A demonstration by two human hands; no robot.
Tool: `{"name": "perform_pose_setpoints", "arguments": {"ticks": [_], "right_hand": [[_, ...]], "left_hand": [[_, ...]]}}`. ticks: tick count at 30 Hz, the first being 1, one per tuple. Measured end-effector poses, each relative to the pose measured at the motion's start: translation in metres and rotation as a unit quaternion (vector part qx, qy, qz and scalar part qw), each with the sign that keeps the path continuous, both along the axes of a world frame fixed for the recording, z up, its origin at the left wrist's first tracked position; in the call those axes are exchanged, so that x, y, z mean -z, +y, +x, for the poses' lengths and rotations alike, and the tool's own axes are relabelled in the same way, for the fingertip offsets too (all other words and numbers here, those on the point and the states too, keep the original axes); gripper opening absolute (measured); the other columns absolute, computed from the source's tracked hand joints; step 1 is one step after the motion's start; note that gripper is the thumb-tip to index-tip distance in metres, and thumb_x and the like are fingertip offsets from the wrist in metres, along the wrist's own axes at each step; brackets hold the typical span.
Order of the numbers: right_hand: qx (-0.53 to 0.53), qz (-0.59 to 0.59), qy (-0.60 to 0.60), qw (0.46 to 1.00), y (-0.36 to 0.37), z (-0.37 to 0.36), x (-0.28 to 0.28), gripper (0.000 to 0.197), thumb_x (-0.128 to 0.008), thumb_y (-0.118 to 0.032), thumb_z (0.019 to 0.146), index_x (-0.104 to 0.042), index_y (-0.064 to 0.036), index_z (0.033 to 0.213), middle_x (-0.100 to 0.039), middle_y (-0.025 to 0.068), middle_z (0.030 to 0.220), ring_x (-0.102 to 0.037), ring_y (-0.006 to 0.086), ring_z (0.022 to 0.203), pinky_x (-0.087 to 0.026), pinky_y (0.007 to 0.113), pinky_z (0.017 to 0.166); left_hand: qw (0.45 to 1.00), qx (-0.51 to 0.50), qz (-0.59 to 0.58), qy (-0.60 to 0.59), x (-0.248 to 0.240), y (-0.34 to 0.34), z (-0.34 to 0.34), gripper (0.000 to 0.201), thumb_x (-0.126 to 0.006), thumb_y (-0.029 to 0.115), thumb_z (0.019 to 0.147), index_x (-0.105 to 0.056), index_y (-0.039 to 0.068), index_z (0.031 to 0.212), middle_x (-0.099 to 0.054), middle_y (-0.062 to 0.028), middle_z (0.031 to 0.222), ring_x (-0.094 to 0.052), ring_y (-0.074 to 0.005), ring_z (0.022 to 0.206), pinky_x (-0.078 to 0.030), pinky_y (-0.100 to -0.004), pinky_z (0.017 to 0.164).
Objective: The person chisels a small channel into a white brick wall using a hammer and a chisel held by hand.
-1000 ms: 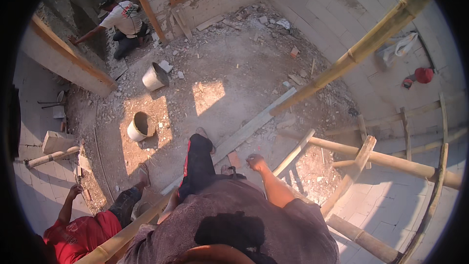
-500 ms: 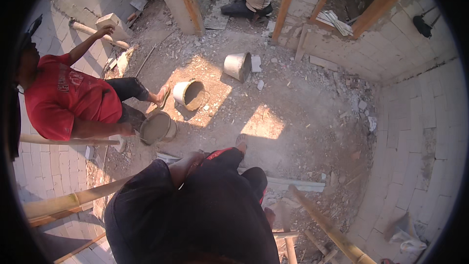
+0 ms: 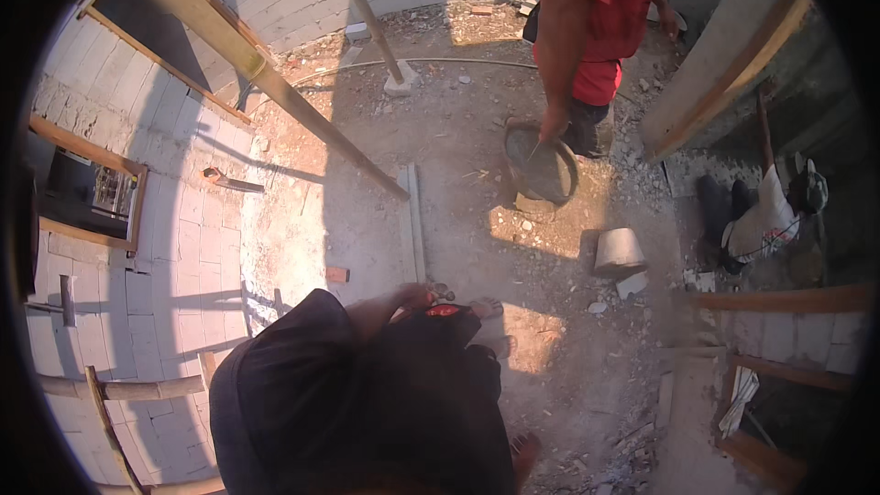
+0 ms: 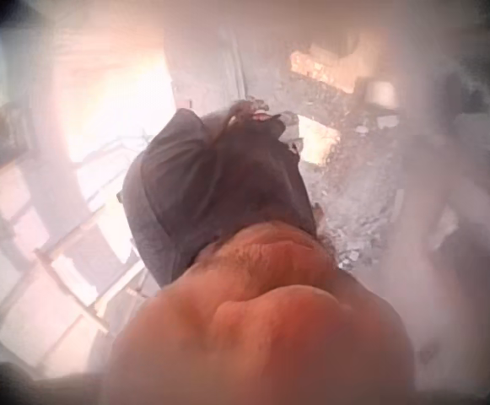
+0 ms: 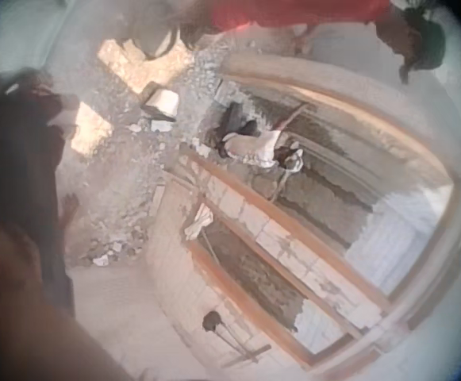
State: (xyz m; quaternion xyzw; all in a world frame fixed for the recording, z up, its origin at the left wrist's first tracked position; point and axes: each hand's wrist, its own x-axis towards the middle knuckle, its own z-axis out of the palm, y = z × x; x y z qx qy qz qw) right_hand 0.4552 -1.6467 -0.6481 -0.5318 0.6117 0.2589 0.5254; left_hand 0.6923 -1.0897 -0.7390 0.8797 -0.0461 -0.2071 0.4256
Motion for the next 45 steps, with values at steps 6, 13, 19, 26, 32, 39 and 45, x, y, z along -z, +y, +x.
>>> {"name": "perform_pose_setpoints", "arguments": {"ticks": [6,13,19,26,32,39,45], "right_hand": [[-0.197,-0.018,-0.029,0.98,-0.03,0.201,0.008,0.047,-0.051,-0.034,0.1,-0.05,-0.0042,0.136,-0.066,0.0193,0.115,-0.068,0.0342,0.091,-0.056,0.046,0.071],[-0.644,-0.133,-0.271,0.702,-0.004,0.502,0.063,0.044,-0.057,-0.031,0.095,-0.056,-0.0051,0.131,-0.068,0.0189,0.097,-0.067,0.0321,0.08,-0.053,0.046,0.067],[-0.586,0.046,-0.274,0.761,0.237,0.591,0.038,0.043,-0.06,-0.025,0.089,-0.059,-0.0063,0.128,-0.064,0.0129,0.104,-0.063,0.0306,0.08,-0.053,0.045,0.064],[-0.83,0.059,-0.131,0.538,0.405,0.612,-0.009,0.048,-0.059,-0.028,0.094,-0.055,-0.0067,0.137,-0.066,0.0151,0.103,-0.066,0.0305,0.072,-0.058,0.042,0.054],[-0.857,0.092,-0.103,0.496,0.504,0.662,0.004,0.044,-0.058,-0.028,0.095,-0.056,-0.0065,0.133,-0.064,0.0143,0.102,-0.066,0.0301,0.075,-0.057,0.042,0.055],[-0.788,0.099,-0.129,0.594,0.55,0.779,0.01,0.04,-0.056,-0.029,0.096,-0.056,-0.0061,0.128,-0.063,0.0135,0.101,-0.066,0.0296,0.079,-0.056,0.042,0.056],[-0.748,0.069,-0.103,0.652,0.513,0.892,0.034,0.036,-0.055,-0.029,0.097,-0.057,-0.0058,0.125,-0.062,0.0127,0.1,-0.066,0.0291,0.082,-0.055,0.042,0.057]], "left_hand": [[0.911,-0.123,0.125,0.373,-0.006,0.048,-0.108,0.049,-0.051,0.036,0.098,-0.053,0.014,0.142,-0.056,-0.018,0.141,-0.062,-0.0365,0.118,-0.049,-0.0438,0.103],[0.896,-0.286,-0.174,0.292,-0.052,-0.024,-0.21,0.043,-0.053,0.031,0.101,-0.056,0.01,0.139,-0.067,-0.0126,0.122,-0.066,-0.0262,0.106,-0.054,-0.0395,0.09],[0.849,-0.375,-0.179,0.327,-0.052,-0.024,-0.195,0.041,-0.054,0.03,0.099,-0.058,0.01,0.135,-0.068,-0.0128,0.12,-0.067,-0.027,0.104,-0.054,-0.0402,0.088],[0.823,-0.443,-0.197,0.298,-0.069,0.0,-0.125,0.039,-0.056,0.029,0.097,-0.06,0.01,0.131,-0.068,-0.0131,0.117,-0.067,-0.0279,0.102,-0.054,-0.0411,0.086],[0.813,-0.474,-0.169,0.292,-0.07,0.048,-0.063,0.038,-0.057,0.028,0.095,-0.062,0.01,0.128,-0.069,-0.0134,0.114,-0.068,-0.0287,0.099,-0.054,-0.0418,0.085],[0.83,-0.456,-0.13,0.293,-0.054,0.094,0.064,0.036,-0.059,0.027,0.093,-0.063,0.01,0.124,-0.07,-0.0137,0.112,-0.068,-0.0296,0.097,-0.055,-0.0427,0.083],[0.858,-0.413,-0.097,0.29,-0.051,0.139,0.183,0.034,-0.06,0.026,0.091,-0.065,0.01,0.12,-0.07,-0.014,0.109,-0.069,-0.0303,0.094,-0.055,-0.0434,0.081]]}}
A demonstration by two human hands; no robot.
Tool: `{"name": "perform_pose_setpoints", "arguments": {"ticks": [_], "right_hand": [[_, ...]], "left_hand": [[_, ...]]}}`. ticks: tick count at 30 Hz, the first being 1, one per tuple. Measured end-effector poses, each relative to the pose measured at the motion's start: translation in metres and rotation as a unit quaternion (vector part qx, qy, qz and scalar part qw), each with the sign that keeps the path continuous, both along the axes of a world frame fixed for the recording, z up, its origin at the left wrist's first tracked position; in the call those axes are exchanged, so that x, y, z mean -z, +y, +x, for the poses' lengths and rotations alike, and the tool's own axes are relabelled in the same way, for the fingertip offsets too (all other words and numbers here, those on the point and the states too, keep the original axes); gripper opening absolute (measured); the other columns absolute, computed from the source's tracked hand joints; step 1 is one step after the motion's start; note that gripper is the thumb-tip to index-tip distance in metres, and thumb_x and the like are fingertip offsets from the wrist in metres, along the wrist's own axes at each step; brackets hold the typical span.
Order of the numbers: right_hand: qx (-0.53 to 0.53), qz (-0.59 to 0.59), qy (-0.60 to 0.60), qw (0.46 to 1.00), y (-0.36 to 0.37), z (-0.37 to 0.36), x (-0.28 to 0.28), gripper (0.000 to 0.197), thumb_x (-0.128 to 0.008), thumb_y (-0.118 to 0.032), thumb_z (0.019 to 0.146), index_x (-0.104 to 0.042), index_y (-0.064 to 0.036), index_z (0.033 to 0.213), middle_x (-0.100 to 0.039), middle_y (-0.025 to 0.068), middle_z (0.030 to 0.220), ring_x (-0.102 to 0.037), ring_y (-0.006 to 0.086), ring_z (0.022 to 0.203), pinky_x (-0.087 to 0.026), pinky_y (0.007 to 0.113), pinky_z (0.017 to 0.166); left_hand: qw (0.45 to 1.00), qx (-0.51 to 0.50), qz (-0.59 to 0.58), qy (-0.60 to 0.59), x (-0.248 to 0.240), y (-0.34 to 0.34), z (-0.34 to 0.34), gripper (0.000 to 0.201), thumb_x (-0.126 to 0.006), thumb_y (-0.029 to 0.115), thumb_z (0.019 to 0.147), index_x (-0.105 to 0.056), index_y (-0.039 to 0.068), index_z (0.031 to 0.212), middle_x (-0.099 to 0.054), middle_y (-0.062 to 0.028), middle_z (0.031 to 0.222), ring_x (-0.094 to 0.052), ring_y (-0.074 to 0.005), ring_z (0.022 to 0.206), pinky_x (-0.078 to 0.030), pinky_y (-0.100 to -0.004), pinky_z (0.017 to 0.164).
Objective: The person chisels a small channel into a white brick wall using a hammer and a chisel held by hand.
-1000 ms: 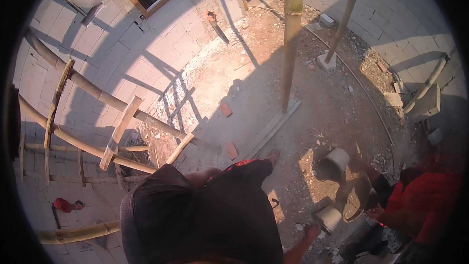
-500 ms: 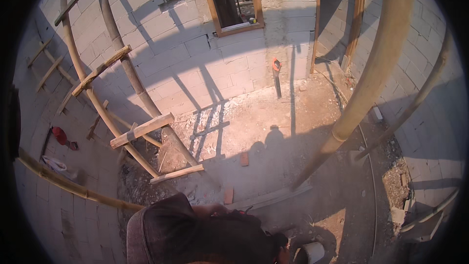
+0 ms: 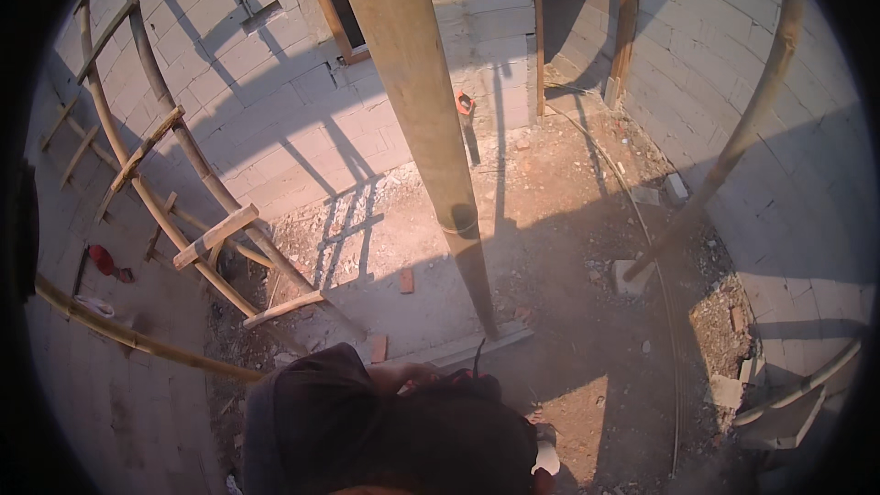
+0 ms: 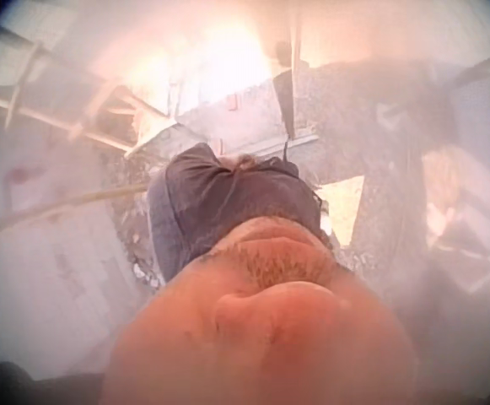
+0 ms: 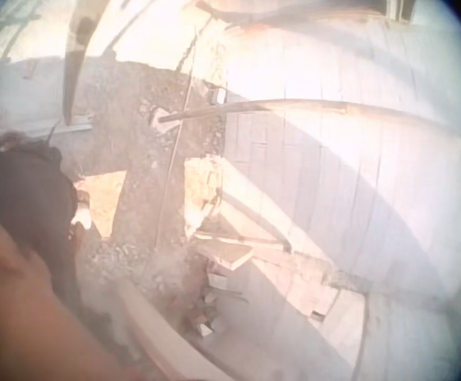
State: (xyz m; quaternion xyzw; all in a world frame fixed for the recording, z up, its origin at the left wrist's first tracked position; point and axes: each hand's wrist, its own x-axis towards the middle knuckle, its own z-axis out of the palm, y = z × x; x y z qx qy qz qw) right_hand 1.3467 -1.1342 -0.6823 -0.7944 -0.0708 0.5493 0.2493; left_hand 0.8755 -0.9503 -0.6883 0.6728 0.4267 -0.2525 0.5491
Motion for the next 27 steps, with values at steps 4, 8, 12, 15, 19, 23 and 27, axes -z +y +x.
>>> {"name": "perform_pose_setpoints", "arguments": {"ticks": [4,8,12,15,19,23,27], "right_hand": [[0.025,-0.032,0.005,0.999,-0.03,0.067,0.024,0.034,-0.054,-0.029,0.098,-0.058,-0.0056,0.122,-0.061,0.0122,0.099,-0.066,0.0289,0.084,-0.054,0.042,0.058],[-0.005,-0.042,0.02,0.999,-0.05,0.138,0.068,0.032,-0.053,-0.029,0.099,-0.058,-0.0055,0.12,-0.06,0.0117,0.099,-0.066,0.0286,0.087,-0.054,0.042,0.058],[0.246,0.002,0.032,0.969,0.011,0.108,-0.012,0.04,-0.057,-0.028,0.095,-0.059,-0.006,0.127,-0.066,0.0148,0.092,-0.065,0.0291,0.062,-0.057,0.041,0.054],[0.242,0.017,0.006,0.97,0.02,0.101,-0.045,0.035,-0.055,-0.027,0.096,-0.061,-0.0035,0.121,-0.066,0.0167,0.087,-0.067,0.0286,0.066,-0.057,0.04,0.054],[0.108,0.024,-0.019,0.994,0.029,0.154,0.016,0.037,-0.055,-0.03,0.098,-0.061,-0.0001,0.12,-0.068,0.018,0.09,-0.069,0.0269,0.072,-0.056,0.037,0.056],[0.04,-0.002,-0.017,0.999,0.101,0.186,0.003,0.037,-0.054,-0.031,0.099,-0.061,-0.0004,0.119,-0.069,0.0181,0.093,-0.069,0.027,0.076,-0.056,0.037,0.059],[-0.054,0.014,-0.037,0.998,0.201,0.23,-0.012,0.037,-0.053,-0.032,0.1,-0.061,-0.0007,0.118,-0.069,0.0181,0.096,-0.069,0.027,0.079,-0.056,0.038,0.061]], "left_hand": [[1.0,0.031,0.002,0.003,-0.005,0.026,0.06,0.033,-0.061,0.026,0.09,-0.066,0.01,0.118,-0.071,-0.0141,0.107,-0.069,-0.0309,0.093,-0.055,-0.0439,0.08],[0.998,0.062,0.001,-0.003,-0.007,0.061,0.115,0.032,-0.061,0.025,0.089,-0.067,0.01,0.115,-0.071,-0.0143,0.106,-0.069,-0.0314,0.092,-0.055,-0.0444,0.079],[0.996,0.086,0.015,0.01,-0.001,0.107,0.15,0.03,-0.062,0.024,0.087,-0.068,0.009,0.113,-0.072,-0.0145,0.104,-0.07,-0.0319,0.09,-0.055,-0.0449,0.078],[0.994,0.107,0.005,0.007,0.001,0.132,0.178,0.03,-0.063,0.024,0.086,-0.069,0.009,0.111,-0.072,-0.0146,0.103,-0.07,-0.0323,0.089,-0.055,-0.0453,0.077],[0.999,0.049,0.022,-0.011,0.004,0.158,0.215,0.029,-0.064,0.023,0.085,-0.07,0.009,0.109,-0.072,-0.0148,0.101,-0.07,-0.0328,0.087,-0.055,-0.0458,0.076],[0.999,0.026,0.036,-0.015,0.004,0.193,0.236,0.027,-0.064,0.023,0.084,-0.071,0.009,0.107,-0.073,-0.0149,0.1,-0.071,-0.0333,0.086,-0.055,-0.0463,0.075],[0.998,-0.014,0.062,-0.031,0.0,0.212,0.258,0.026,-0.065,0.022,0.083,-0.073,0.009,0.104,-0.073,-0.0151,0.098,-0.071,-0.0338,0.084,-0.055,-0.0468,0.074]]}}
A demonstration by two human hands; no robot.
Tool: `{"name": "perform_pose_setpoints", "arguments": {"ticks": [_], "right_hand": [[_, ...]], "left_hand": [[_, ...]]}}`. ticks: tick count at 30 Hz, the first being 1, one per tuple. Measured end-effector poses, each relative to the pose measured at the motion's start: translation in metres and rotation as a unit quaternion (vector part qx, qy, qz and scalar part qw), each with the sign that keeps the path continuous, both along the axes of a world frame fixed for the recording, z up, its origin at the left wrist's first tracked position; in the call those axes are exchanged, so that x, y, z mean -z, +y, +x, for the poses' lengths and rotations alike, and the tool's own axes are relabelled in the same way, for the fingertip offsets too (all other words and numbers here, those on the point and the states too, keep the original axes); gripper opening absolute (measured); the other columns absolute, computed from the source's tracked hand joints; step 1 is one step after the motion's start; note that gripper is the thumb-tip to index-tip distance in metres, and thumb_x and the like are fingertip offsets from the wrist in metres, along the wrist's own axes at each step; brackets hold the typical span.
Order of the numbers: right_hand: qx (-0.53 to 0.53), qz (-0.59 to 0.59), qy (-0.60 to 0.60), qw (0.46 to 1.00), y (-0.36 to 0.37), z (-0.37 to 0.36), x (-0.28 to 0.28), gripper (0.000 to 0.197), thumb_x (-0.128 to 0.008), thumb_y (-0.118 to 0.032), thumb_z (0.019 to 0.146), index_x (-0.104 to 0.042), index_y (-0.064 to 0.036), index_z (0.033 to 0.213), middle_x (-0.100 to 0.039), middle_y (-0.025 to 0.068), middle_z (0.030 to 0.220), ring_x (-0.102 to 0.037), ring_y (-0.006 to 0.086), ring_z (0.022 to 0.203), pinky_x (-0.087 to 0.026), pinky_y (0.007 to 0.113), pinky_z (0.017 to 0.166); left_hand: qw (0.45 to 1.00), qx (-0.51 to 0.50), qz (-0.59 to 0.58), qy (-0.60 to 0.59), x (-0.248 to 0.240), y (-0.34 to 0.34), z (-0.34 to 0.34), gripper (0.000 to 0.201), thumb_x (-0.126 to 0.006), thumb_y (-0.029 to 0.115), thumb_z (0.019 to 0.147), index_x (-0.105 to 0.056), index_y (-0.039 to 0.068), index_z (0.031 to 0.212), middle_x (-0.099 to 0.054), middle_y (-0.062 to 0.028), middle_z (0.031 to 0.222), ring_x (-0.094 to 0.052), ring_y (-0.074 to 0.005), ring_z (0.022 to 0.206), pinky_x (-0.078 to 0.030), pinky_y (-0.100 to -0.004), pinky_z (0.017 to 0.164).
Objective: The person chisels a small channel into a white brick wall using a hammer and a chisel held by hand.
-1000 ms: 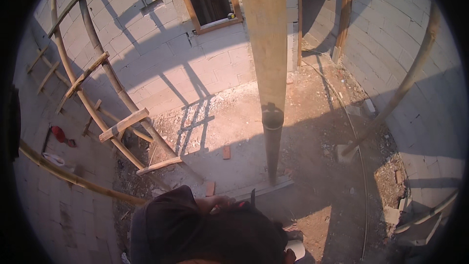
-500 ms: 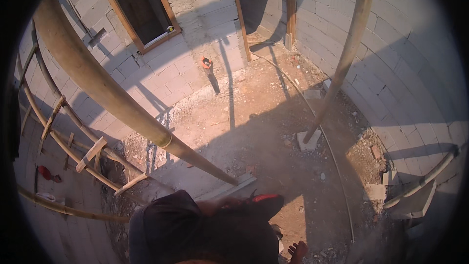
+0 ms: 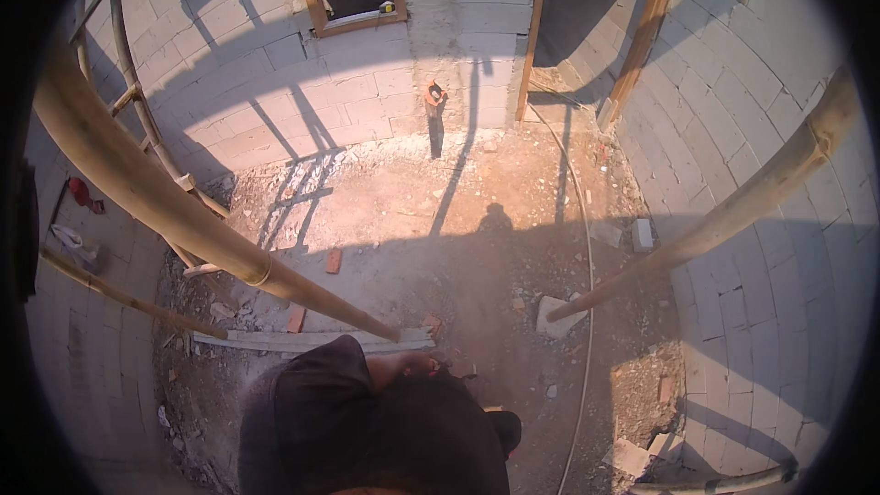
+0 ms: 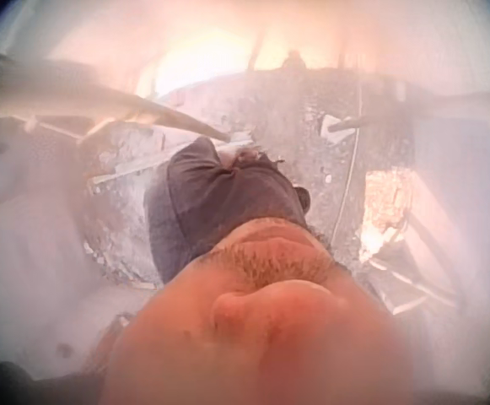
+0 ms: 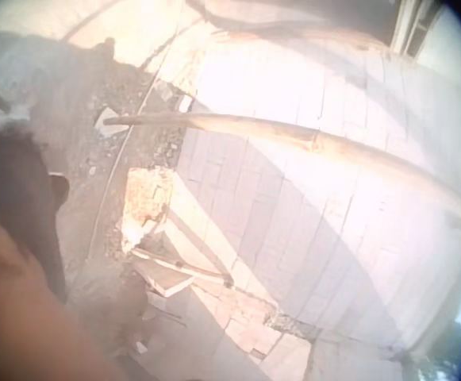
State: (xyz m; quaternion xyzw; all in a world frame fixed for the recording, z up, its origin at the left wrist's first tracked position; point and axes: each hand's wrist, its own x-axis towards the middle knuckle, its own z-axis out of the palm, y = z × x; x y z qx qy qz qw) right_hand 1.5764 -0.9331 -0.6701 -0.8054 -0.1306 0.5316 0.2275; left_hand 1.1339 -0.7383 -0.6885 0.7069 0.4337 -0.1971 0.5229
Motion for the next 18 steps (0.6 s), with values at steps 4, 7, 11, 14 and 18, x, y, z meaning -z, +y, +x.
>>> {"name": "perform_pose_setpoints", "arguments": {"ticks": [4,7,11,14,18], "right_hand": [[-0.077,0.024,-0.02,0.997,0.089,0.023,-0.012,0.038,-0.052,-0.033,0.1,-0.061,-0.001,0.117,-0.069,0.0182,0.1,-0.069,0.0271,0.083,-0.056,0.039,0.064],[-0.14,0.044,-0.033,0.989,0.154,0.018,-0.02,0.038,-0.052,-0.034,0.101,-0.062,-0.0012,0.117,-0.07,0.0183,0.102,-0.069,0.0271,0.086,-0.056,0.04,0.066],[-0.252,0.117,-0.055,0.959,0.252,-0.001,-0.02,0.038,-0.051,-0.035,0.101,-0.062,-0.0015,0.116,-0.07,0.0184,0.106,-0.069,0.0272,0.09,-0.056,0.041,0.069],[-0.316,0.173,-0.01,0.933,0.337,-0.047,-0.054,0.038,-0.052,-0.032,0.101,-0.063,0.0008,0.115,-0.07,0.018,0.104,-0.07,0.0259,0.089,-0.056,0.037,0.067],[-0.393,0.185,0.094,0.896,0.452,-0.132,-0.119,0.039,-0.049,-0.03,0.101,-0.065,0.0022,0.115,-0.07,0.0157,0.106,-0.068,0.0255,0.099,-0.055,0.037,0.075]], "left_hand": [[0.995,0.071,0.073,-0.009,-0.002,0.024,0.009,0.025,-0.066,0.022,0.082,-0.074,0.009,0.102,-0.074,-0.0153,0.096,-0.071,-0.0343,0.083,-0.056,-0.0473,0.073],[0.975,0.15,0.166,0.003,-0.01,0.047,0.004,0.025,-0.067,0.021,0.081,-0.075,0.009,0.1,-0.074,-0.0154,0.095,-0.071,-0.0347,0.082,-0.056,-0.0476,0.073],[0.96,-0.21,0.179,0.044,-0.147,0.09,0.021,0.026,-0.061,0.026,0.081,-0.075,0.006,0.091,-0.072,-0.0217,0.09,-0.069,-0.04,0.085,-0.052,-0.0515,0.076],[0.945,-0.276,0.168,0.042,-0.148,0.141,0.021,0.028,-0.06,0.027,0.083,-0.074,0.006,0.094,-0.072,-0.0219,0.093,-0.069,-0.0399,0.089,-0.052,-0.0511,0.077],[0.921,-0.286,0.263,-0.027,-0.172,0.191,0.018,0.028,-0.062,0.028,0.083,-0.075,0.004,0.092,-0.072,-0.0207,0.096,-0.07,-0.0387,0.093,-0.053,-0.0495,0.077]]}}
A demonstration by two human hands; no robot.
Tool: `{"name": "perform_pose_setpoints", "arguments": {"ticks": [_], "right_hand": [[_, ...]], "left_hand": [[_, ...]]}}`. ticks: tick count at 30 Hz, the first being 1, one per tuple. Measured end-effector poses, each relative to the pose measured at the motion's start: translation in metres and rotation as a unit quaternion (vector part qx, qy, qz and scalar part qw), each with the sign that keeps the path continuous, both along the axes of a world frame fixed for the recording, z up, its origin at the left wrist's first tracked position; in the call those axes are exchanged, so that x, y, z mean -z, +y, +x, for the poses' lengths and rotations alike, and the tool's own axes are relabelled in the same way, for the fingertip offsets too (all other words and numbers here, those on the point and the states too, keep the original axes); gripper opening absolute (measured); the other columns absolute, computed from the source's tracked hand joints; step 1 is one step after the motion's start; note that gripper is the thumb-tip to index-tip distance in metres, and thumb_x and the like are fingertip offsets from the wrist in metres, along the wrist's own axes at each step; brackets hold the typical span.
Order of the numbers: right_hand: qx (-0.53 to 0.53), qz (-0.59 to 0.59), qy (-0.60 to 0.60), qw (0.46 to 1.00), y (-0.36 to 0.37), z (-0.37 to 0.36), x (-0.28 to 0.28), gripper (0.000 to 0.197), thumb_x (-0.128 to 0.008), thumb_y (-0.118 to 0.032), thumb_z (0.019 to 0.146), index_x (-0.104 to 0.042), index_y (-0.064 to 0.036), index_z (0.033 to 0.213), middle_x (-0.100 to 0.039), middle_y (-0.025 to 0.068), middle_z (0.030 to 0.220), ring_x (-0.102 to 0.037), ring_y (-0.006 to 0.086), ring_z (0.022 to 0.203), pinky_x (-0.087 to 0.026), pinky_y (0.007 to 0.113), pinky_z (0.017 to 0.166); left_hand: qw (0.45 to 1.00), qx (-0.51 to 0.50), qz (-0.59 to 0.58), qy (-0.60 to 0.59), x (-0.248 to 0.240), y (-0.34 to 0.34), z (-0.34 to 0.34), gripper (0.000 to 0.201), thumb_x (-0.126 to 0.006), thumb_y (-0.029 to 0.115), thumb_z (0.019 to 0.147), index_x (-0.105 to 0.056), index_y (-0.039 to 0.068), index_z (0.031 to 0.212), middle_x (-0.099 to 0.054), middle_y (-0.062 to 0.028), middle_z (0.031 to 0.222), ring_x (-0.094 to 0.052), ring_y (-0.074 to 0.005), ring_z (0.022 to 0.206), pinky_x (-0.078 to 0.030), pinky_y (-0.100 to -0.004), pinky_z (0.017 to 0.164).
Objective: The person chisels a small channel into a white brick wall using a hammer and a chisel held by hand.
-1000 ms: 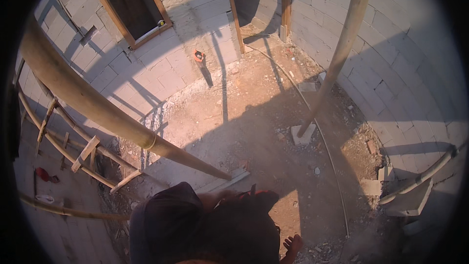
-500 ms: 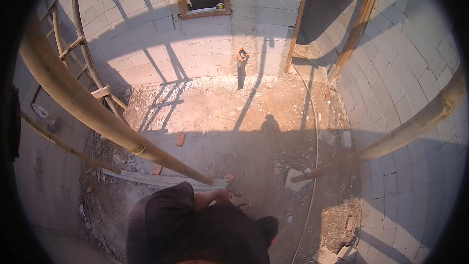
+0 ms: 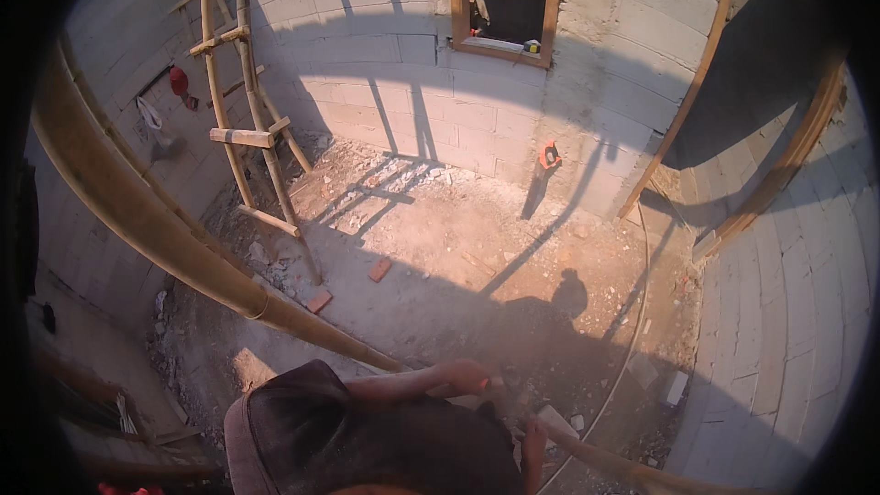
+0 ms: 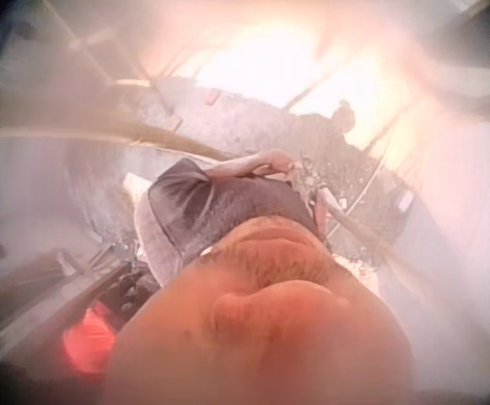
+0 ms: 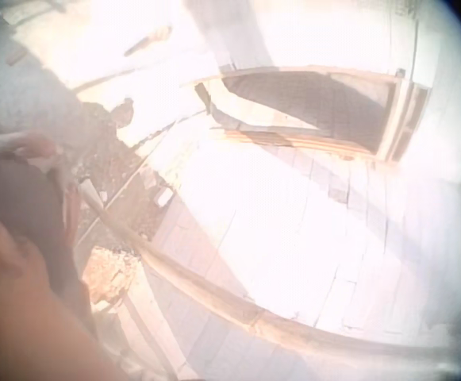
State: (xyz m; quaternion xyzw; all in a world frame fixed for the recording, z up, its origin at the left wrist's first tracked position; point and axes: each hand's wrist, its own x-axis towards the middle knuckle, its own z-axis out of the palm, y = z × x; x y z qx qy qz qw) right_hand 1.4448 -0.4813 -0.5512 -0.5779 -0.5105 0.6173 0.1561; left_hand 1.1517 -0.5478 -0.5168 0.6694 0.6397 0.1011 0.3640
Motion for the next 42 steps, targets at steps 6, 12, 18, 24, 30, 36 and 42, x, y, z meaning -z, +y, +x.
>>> {"name": "perform_pose_setpoints", "arguments": {"ticks": [6,12,18,24,30,36,42], "right_hand": [[-0.256,-0.042,0.144,0.955,0.102,-0.105,-0.001,0.064,-0.042,-0.054,0.104,-0.056,0.0013,0.133,-0.065,0.0168,0.122,-0.065,0.0298,0.112,-0.054,0.043,0.086],[-0.277,-0.159,0.118,0.94,0.154,-0.195,-0.044,0.06,-0.05,-0.049,0.103,-0.056,0.003,0.131,-0.064,0.0163,0.123,-0.064,0.0317,0.113,-0.054,0.043,0.09],[-0.316,-0.229,0.137,0.91,0.192,-0.295,-0.008,0.058,-0.053,-0.047,0.102,-0.052,-0.0023,0.138,-0.064,0.0143,0.121,-0.063,0.0247,0.105,-0.053,0.036,0.09],[-0.333,-0.182,0.152,0.912,0.227,-0.48,-0.025,0.054,-0.052,-0.046,0.103,-0.054,-0.0032,0.136,-0.065,0.0146,0.12,-0.063,0.0241,0.104,-0.053,0.036,0.089],[-0.284,-0.082,0.152,0.943,0.261,-0.619,-0.086,0.051,-0.05,-0.044,0.104,-0.055,-0.0041,0.135,-0.067,0.0139,0.112,-0.064,0.0232,0.101,-0.053,0.035,0.088],[-0.011,0.053,0.203,0.978,0.339,-0.726,-0.05,0.044,-0.05,-0.044,0.105,-0.06,-0.0029,0.119,-0.058,0.006,0.078,-0.063,0.0191,0.072,-0.056,0.037,0.069],[0.13,0.03,0.217,0.967,0.407,-0.826,-0.04,0.046,-0.061,-0.049,0.097,-0.056,-0.0029,0.095,-0.04,0.0001,0.062,-0.041,0.0131,0.046,-0.039,0.032,0.041]], "left_hand": [[0.997,-0.068,0.028,-0.026,-0.038,0.055,-0.019,0.028,-0.065,0.029,0.084,-0.074,0.004,0.091,-0.072,-0.0209,0.093,-0.069,-0.0403,0.092,-0.053,-0.0491,0.08],[0.992,-0.127,-0.004,-0.016,-0.101,0.08,-0.08,0.032,-0.065,0.027,0.087,-0.067,0.007,0.112,-0.069,-0.022,0.104,-0.067,-0.0403,0.095,-0.053,-0.0493,0.081],[0.983,-0.175,-0.035,-0.045,-0.009,0.122,-0.176,0.034,-0.058,0.034,0.089,-0.07,0.004,0.099,-0.07,-0.024,0.095,-0.068,-0.0427,0.092,-0.053,-0.0523,0.078],[0.99,-0.137,0.01,-0.023,-0.073,0.168,-0.328,0.025,-0.066,0.027,0.086,-0.071,0.005,0.097,-0.071,-0.0173,0.093,-0.069,-0.0352,0.087,-0.053,-0.0451,0.076],[0.936,-0.292,0.193,-0.044,-0.072,0.197,-0.439,0.021,-0.061,0.025,0.089,-0.065,0.006,0.097,-0.068,-0.0178,0.085,-0.067,-0.0393,0.078,-0.051,-0.0478,0.066],[0.878,-0.384,0.284,-0.007,-0.101,0.187,-0.542,0.019,-0.058,0.026,0.092,-0.064,0.008,0.096,-0.068,-0.0184,0.088,-0.066,-0.0407,0.087,-0.05,-0.0509,0.076],[0.859,-0.36,0.36,0.055,-0.135,0.196,-0.682,0.012,-0.062,0.024,0.091,-0.067,0.014,0.095,-0.065,-0.0094,0.09,-0.063,-0.0305,0.094,-0.047,-0.044,0.082]]}}
